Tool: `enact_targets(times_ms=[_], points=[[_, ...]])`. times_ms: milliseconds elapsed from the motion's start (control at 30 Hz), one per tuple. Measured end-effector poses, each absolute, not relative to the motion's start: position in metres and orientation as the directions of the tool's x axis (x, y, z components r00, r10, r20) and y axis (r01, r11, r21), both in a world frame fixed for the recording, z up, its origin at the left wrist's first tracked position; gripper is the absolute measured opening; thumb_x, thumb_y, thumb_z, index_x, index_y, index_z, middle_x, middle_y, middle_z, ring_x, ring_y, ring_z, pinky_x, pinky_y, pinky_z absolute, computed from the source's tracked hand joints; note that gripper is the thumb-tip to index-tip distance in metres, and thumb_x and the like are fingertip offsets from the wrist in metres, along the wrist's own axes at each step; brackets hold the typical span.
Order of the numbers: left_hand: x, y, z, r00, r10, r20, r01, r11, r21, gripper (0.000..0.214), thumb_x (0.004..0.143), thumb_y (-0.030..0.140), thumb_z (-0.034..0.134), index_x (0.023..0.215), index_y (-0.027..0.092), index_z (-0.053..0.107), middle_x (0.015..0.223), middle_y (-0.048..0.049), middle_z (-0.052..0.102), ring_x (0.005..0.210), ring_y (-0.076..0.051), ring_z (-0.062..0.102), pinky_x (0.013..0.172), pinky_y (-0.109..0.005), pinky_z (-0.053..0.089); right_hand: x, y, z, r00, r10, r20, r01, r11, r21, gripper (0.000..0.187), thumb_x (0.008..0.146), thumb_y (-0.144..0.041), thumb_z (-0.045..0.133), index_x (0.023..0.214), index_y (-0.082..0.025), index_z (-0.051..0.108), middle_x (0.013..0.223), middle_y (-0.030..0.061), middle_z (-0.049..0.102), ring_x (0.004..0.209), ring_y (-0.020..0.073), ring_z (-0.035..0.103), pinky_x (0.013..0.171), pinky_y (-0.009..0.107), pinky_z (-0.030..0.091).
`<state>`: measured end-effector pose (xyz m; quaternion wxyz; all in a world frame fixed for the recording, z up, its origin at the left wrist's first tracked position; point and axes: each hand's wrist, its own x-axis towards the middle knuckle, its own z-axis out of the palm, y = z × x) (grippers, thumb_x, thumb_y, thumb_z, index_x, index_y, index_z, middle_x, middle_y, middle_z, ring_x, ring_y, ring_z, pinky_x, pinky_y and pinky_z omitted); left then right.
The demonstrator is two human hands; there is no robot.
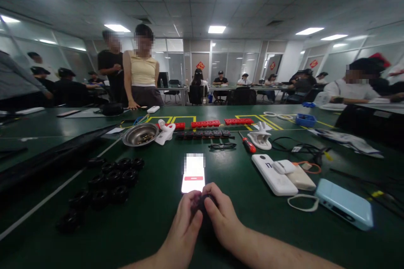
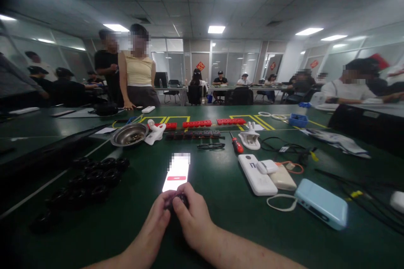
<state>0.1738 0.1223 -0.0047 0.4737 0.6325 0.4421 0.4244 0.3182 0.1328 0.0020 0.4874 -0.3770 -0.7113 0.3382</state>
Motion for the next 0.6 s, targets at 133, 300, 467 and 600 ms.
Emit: enact_targets(times_ms=[133,300,467,600], points=[[0.168,0.128,-0.013,0.404,0.913,0.052,0.179,-0.135,0.975,0.043,0.071,0.055,0.048,0.095,0.021,0.057,0.091,-0.0097,0.062,0.084,-0.025,0.056,0.075,-0.031,0.043,0.313,0.132,0.006,-0.305,0.874,0.379,0.341,0.472,-0.813,0.025,0.084,-0.041,0.035,0.083,-0.018,0.045,0.068,0.0001,0.052,0.059,0.0128,0.047,0.054,0.023,0.038],[0.167,0.122,-0.011,0.372,0.928,0.015,0.024,-0.026,0.999,0.055,0.071,0.063,0.037,0.088,0.016,0.058,0.082,-0.0097,0.063,0.076,-0.022,0.056,0.066,-0.029,0.045,0.304,0.125,0.012,-0.387,0.805,0.449,0.515,0.593,-0.62,0.026,0.084,-0.035,0.029,0.079,-0.016,0.047,0.064,0.0034,0.054,0.055,0.0147,0.049,0.052,0.026,0.038],[0.17,0.113,-0.012,0.238,0.959,-0.158,-0.067,0.178,0.982,0.054,0.067,0.067,0.038,0.075,0.017,0.058,0.068,-0.0049,0.062,0.066,-0.019,0.056,0.059,-0.028,0.044,0.301,0.119,0.016,-0.452,0.637,0.625,0.587,0.74,-0.329,0.039,0.086,-0.039,0.021,0.083,-0.014,0.051,0.066,0.0086,0.06,0.056,0.019,0.055,0.053,0.029,0.04],[0.178,0.11,-0.003,0.136,0.89,-0.435,-0.147,0.453,0.879,0.051,0.064,0.069,0.039,0.058,0.019,0.051,0.041,0.0041,0.047,0.036,-0.01,0.041,0.036,-0.021,0.029,0.303,0.116,0.017,-0.503,0.568,0.651,0.593,0.775,-0.218,0.047,0.086,-0.041,0.016,0.08,-0.013,0.053,0.064,0.0095,0.061,0.053,0.0197,0.054,0.05,0.03,0.039]])
